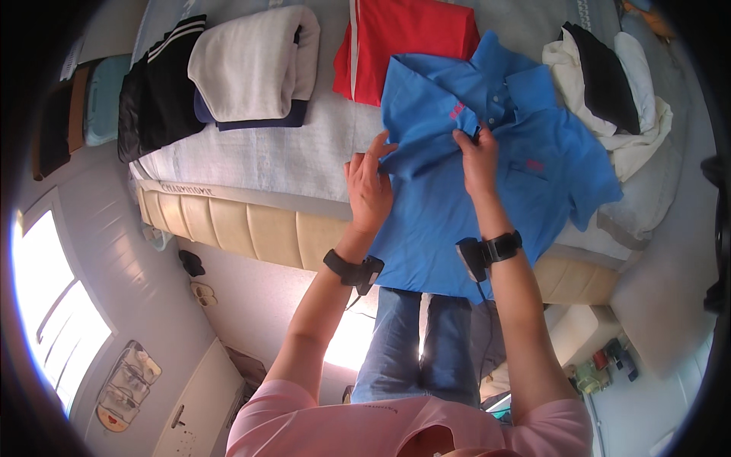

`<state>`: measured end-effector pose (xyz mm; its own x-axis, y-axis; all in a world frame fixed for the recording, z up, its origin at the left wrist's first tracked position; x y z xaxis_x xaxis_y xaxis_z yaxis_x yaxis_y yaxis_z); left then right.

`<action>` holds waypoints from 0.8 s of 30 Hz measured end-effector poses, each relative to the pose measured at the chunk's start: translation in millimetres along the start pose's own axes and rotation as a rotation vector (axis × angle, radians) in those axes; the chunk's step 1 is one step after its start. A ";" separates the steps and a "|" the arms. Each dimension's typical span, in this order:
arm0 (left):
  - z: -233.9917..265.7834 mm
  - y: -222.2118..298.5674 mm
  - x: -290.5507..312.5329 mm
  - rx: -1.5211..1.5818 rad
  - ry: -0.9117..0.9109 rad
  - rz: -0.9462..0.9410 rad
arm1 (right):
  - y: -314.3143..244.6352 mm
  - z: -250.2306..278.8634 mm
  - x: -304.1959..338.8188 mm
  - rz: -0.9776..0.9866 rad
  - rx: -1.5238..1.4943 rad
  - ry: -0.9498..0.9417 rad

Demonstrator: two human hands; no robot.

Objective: The person folds a navy and white jacket, red shorts, and a blue polo shirt on a bed. Each item is smoothed, folded into a compact rectangle, and placed in a neat stack.

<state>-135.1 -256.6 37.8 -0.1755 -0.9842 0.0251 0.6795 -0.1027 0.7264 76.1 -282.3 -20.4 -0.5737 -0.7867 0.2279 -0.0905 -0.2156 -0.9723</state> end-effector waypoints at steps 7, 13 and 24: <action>-16.5 13.6 15.2 0.105 -0.267 -0.139 | -1.9 14.8 -10.6 0.016 -0.324 0.080; -25.3 3.4 14.7 -0.045 -0.234 -0.028 | 9.6 15.7 30.2 -0.110 -0.188 0.027; -61.9 -1.6 11.4 -0.410 -0.178 -0.192 | 21.4 78.5 26.3 0.062 0.030 -0.152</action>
<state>-94.1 -276.5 -5.6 -0.4201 -0.9055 0.0602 0.8413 -0.3637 0.4000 123.1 -353.1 -31.1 -0.4473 -0.8770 0.1754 -0.0329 -0.1799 -0.9831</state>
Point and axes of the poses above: each hand's wrist, its own x-axis away from the middle knuckle, its own z-axis out of the back of the hand, y = z × x, the point moved 3 cm from there along -x, towards the middle knuckle, and after that the axes turned 10 degrees about z, right-handed, at the moved point
